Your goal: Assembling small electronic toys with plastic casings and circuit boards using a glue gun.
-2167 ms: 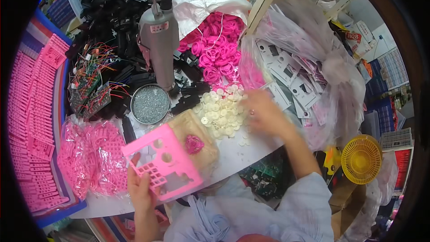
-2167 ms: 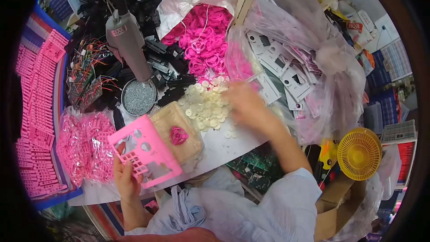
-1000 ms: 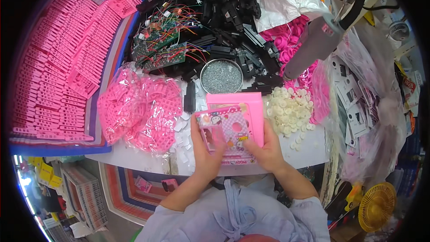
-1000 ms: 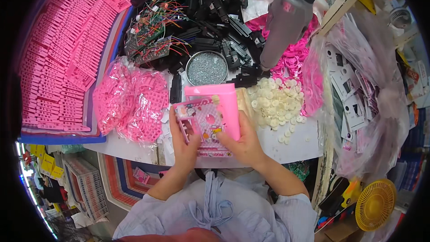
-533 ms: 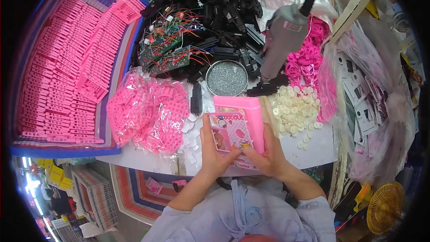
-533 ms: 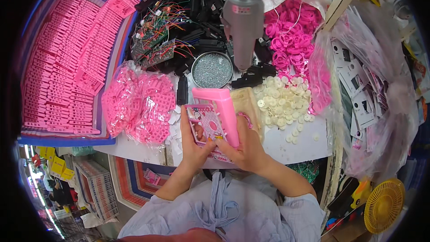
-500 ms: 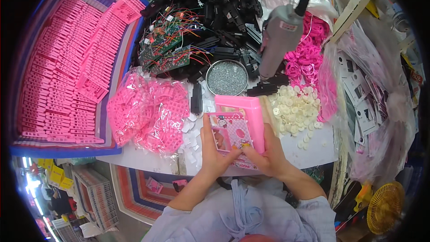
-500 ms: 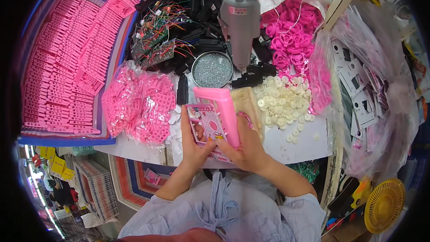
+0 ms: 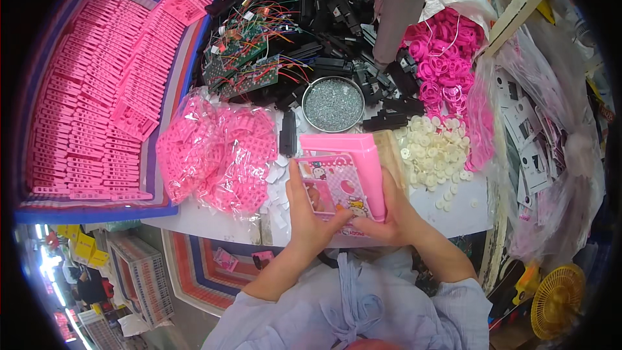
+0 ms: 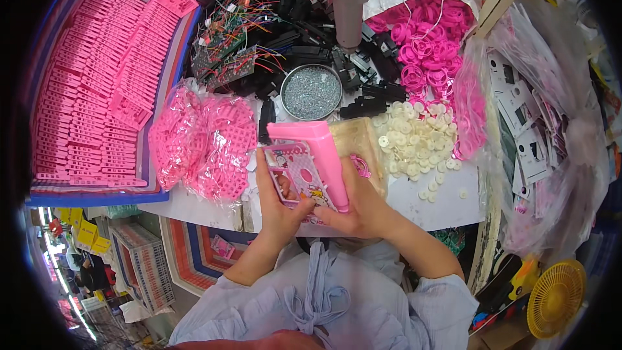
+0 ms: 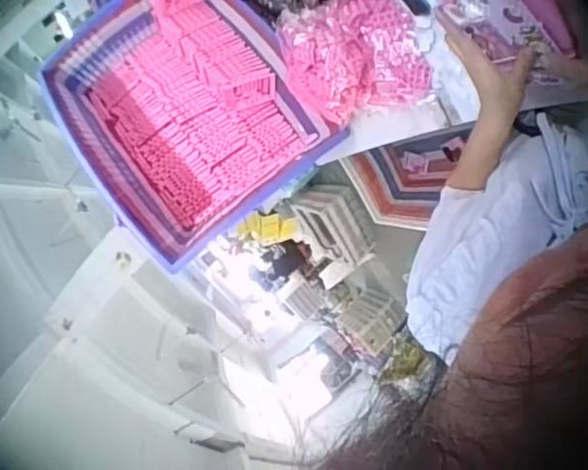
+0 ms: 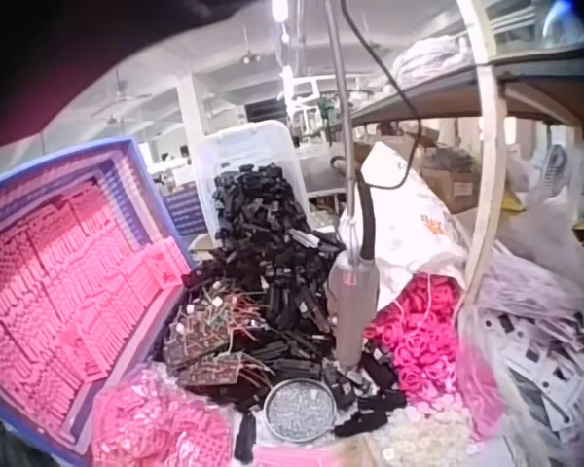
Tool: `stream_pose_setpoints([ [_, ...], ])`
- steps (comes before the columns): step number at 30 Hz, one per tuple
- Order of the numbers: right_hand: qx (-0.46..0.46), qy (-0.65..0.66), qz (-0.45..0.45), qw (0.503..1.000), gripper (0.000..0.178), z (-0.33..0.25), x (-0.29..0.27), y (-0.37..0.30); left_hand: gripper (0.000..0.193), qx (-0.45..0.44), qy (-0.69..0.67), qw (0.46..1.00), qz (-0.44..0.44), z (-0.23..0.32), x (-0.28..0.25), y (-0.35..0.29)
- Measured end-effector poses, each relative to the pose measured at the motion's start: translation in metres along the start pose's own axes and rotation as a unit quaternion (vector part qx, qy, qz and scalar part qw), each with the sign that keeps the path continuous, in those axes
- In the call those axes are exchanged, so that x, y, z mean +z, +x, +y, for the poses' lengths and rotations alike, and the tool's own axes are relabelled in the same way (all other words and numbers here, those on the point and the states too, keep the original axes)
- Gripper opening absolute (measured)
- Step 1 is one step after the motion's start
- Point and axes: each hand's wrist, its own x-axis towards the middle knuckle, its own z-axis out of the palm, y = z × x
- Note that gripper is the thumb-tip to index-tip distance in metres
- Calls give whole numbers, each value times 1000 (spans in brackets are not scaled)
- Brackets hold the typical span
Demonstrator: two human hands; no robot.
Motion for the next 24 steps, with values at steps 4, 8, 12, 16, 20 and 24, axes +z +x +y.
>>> stream_pose_setpoints([
  [4,21,36,-21,999,76,-5,2,0,129,-33,0,999,-10,-3,-6,-3],
  [8,-5,31,14,999,71,-8,7,0,129,-31,41,998,-19,10,-16,5],
  [12,33,5,26,999,69,-14,8,-1,129,-19,67,997,-27,17,-20,9],
  [16,54,54,24,997,75,-8,14,0,128,-2,76,997,-18,9,-14,6],
  [20,84,136,6,987,78,-1,15,-4,128,-38,77,996,-18,11,-11,1],
  [24,93,146,-38,984,76,1,4,-3,124,-25,91,995,-41,7,-11,5],
])
